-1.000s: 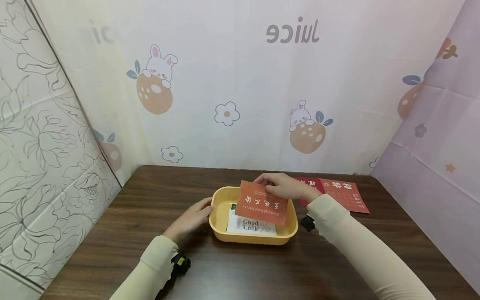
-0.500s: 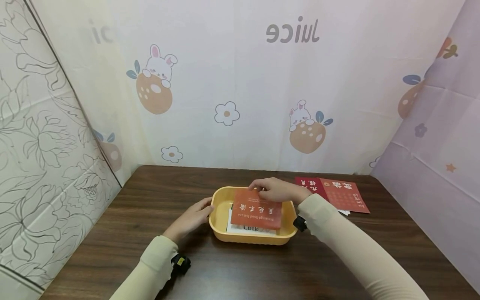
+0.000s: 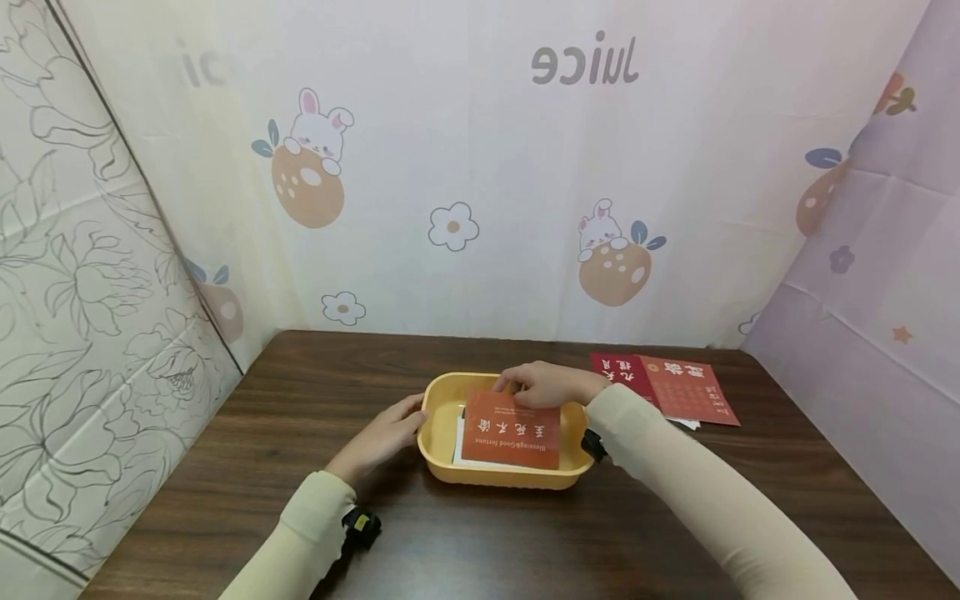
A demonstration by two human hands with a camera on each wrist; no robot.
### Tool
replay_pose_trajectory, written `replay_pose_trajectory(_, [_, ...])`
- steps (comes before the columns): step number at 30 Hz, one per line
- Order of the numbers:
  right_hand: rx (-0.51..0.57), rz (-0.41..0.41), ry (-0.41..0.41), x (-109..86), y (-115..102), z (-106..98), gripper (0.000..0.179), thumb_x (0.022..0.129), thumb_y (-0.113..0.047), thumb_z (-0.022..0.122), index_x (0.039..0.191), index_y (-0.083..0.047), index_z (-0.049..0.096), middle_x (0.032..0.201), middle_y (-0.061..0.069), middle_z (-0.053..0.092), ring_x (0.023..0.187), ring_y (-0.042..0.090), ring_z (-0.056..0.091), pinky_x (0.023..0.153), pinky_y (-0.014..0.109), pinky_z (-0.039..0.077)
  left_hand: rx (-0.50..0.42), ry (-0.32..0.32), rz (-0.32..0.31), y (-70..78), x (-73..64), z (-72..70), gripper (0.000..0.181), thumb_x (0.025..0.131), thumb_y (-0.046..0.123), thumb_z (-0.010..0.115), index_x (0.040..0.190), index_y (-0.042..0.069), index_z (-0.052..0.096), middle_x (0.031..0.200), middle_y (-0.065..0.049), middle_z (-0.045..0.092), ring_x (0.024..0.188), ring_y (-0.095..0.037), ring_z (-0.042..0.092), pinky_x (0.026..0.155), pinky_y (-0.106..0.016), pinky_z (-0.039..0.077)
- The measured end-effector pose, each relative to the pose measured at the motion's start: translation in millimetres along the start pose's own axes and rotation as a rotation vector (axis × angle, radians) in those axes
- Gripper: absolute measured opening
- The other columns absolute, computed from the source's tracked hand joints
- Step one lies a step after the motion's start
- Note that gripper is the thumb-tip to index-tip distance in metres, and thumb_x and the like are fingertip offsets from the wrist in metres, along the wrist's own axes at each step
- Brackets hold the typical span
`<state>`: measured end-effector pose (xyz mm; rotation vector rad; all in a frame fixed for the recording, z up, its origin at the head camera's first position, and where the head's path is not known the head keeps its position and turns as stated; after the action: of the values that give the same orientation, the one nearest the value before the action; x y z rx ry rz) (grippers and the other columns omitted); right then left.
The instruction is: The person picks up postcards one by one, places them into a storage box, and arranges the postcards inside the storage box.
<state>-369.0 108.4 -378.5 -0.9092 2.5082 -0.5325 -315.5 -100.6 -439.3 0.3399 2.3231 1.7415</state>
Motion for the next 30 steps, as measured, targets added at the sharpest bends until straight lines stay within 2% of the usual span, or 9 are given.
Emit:
replay_pose_trajectory(9, [-0.034, 0.049, -0.030, 12.7, 8.0, 8.1, 0.031, 0.092, -0.009, 0.069, 0.120, -0.023, 0.067, 0.099, -0.006, 0.062, 0.093, 0.015, 0.056, 0.085, 0.036, 0.051, -0.009, -0.012, -0.003, -2.0, 0.5, 0.3, 0.048, 0.108, 0.020, 0.044, 0.152, 0.002, 0.038, 0.144, -0.018, 0.049, 0.122, -0.030, 0.057, 0.096, -0.041, 0.053])
replay_pose_trajectory(15, [-0.061, 0.100, -0.021, 16.4, 7.5, 9.5, 0.034, 0.087, -0.013, 0.078, 0.118, -0.024, 0.068, 0.101, -0.008, 0.065, 0.094, 0.015, 0.059, 0.091, 0.038, 0.055, -0.001, -0.007, 0.005, -1.8, -0.5, -0.5, 0.048, 0.108, 0.020, 0.044, 0.151, 0.001, 0.039, 0.144, -0.020, 0.049, 0.122, -0.032, 0.057, 0.096, -0.043, 0.052])
replay_pose_trajectory(20, [-0.043, 0.130, -0.030, 15.5, 6.6, 11.1, 0.039, 0.084, -0.014, 0.082, 0.118, -0.026, 0.068, 0.102, -0.008, 0.065, 0.095, 0.017, 0.060, 0.090, 0.040, 0.056, -0.006, -0.004, -0.002, -2.5, 0.0, -0.7, 0.048, 0.107, 0.020, 0.045, 0.151, 0.001, 0.038, 0.146, -0.020, 0.048, 0.124, -0.031, 0.056, 0.098, -0.043, 0.051])
replay_pose_trajectory(30, [-0.119, 0.143, -0.045, 17.5, 3.6, 16.7, 0.039, 0.082, -0.013, 0.084, 0.116, -0.025, 0.068, 0.100, -0.006, 0.065, 0.092, 0.018, 0.059, 0.085, 0.039, 0.058, 0.002, -0.015, 0.007, -1.2, -0.4, -0.3, 0.048, 0.108, 0.020, 0.044, 0.152, 0.001, 0.037, 0.146, -0.021, 0.048, 0.125, -0.032, 0.055, 0.099, -0.043, 0.051])
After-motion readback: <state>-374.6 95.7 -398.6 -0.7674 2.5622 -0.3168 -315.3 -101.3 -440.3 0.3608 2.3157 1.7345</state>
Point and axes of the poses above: each hand's wrist, its own x-axis towards the middle knuckle, its own z-axis out of the palm, y = z × x, the point moved 8 cm from there along x, towards the middle knuckle
